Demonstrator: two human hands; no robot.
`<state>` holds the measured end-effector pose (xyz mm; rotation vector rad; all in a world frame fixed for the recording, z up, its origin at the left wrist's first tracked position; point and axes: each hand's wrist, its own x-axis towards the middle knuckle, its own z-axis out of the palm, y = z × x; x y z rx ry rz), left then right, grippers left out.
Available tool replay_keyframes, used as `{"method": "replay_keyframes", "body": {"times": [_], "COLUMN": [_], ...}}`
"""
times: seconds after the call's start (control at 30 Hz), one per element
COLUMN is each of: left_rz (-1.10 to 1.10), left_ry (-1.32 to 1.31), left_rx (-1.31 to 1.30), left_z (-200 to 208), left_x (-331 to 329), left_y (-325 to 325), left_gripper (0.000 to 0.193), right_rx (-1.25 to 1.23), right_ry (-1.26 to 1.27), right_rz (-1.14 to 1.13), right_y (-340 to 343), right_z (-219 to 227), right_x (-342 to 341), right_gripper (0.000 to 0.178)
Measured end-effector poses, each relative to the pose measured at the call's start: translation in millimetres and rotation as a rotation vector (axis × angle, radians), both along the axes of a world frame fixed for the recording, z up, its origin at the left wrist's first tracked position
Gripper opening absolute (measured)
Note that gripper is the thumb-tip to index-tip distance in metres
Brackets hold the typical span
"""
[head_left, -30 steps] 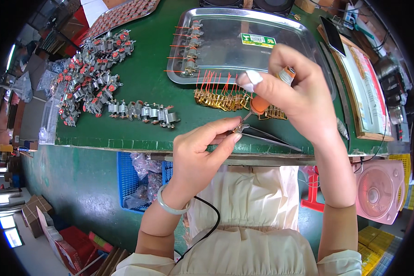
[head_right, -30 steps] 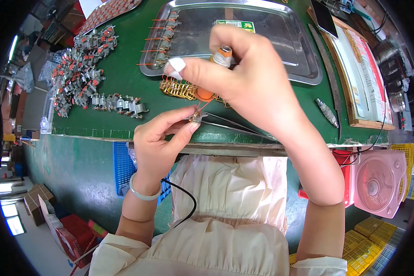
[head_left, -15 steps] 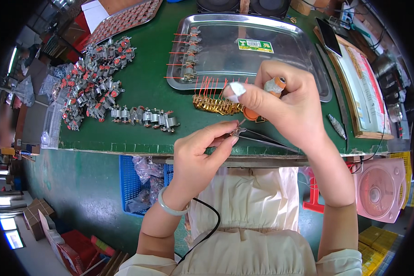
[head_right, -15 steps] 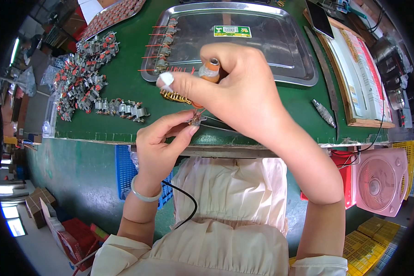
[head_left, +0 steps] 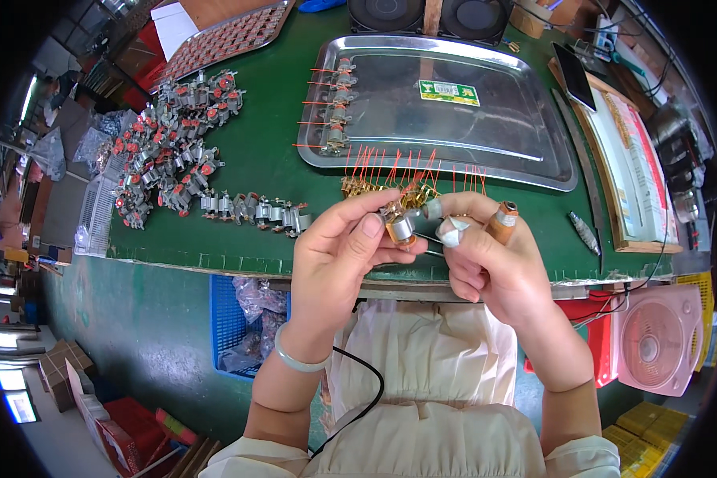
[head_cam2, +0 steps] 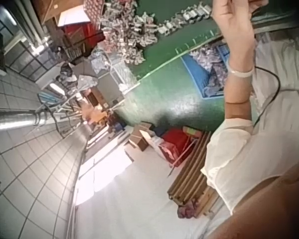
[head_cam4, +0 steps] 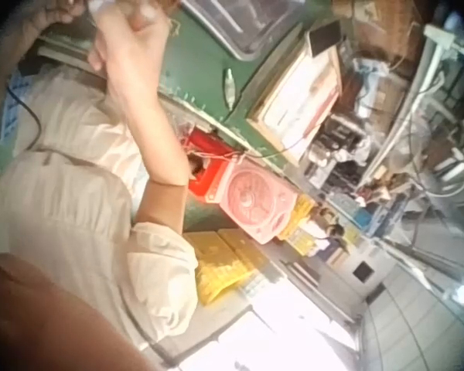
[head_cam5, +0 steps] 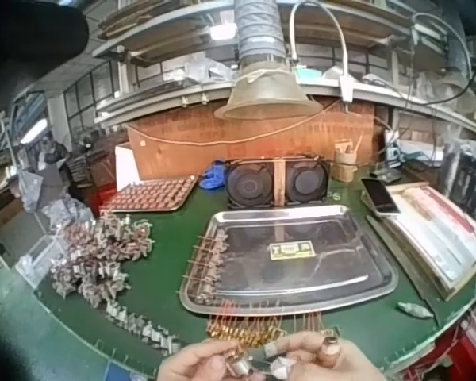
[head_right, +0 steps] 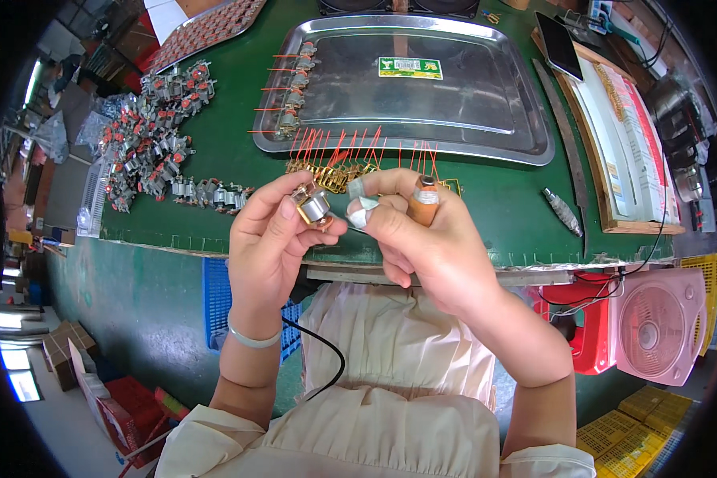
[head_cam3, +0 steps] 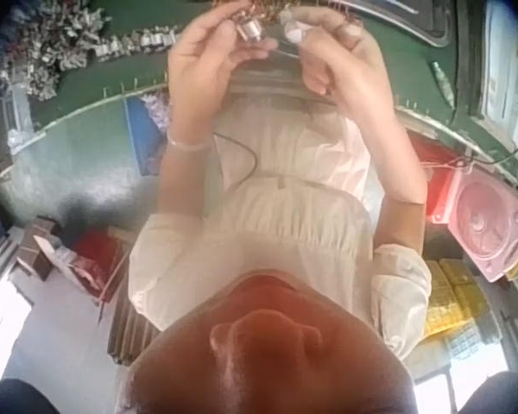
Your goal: Assembling electronic components by attaching wires and tightening screws using a screwdriver.
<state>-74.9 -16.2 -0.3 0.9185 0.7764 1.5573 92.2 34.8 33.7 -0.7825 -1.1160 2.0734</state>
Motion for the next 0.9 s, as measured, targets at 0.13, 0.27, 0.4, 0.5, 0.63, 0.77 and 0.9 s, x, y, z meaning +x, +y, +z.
{"method": "replay_keyframes", "body": {"times": [0.13,0.27,0.4,0.5,0.63,0.77,0.9], "left_rz": [-0.057,-0.092,-0.109,-0.109,-0.127,-0.126,-0.098], "left_ry": [-0.088,-0.036,-0.02,-0.016,-0.069,0.009,0.05], "left_rx": [-0.041,-0.076,-0.068,-0.065,-0.08,-0.008,0.005], "left_z": [0.2,2.0,4.4,4.6,6.2,3.4,2.1], "left_x": [1.1,2.3,3.2,2.6,1.7,-0.1,-4.1], "left_y": [1.3,4.0,4.5,3.8,2.6,2.9,2.2], "left_gripper": [0.029,0.028,0.028,0.028,0.03,0.034,0.04], "right_rx": [-0.04,-0.004,0.071,0.12,0.116,0.066,0.138], "right_ry": [0.129,0.194,0.181,0.136,0.115,0.104,-0.008], "right_rz": [-0.107,-0.179,-0.229,-0.239,-0.263,-0.264,-0.343], "right_y": [-4.0,-1.4,-2.1,-4.1,-5.8,-3.9,-6.0], "right_z": [-5.0,-13.0,-14.9,-13.2,-11.9,-8.4,-1.9], "right_x": [-10.8,-14.7,-16.1,-17.5,-15.3,-6.6,-5.4], "right_gripper": [0.019,0.018,0.017,0.016,0.018,0.022,0.036]}}
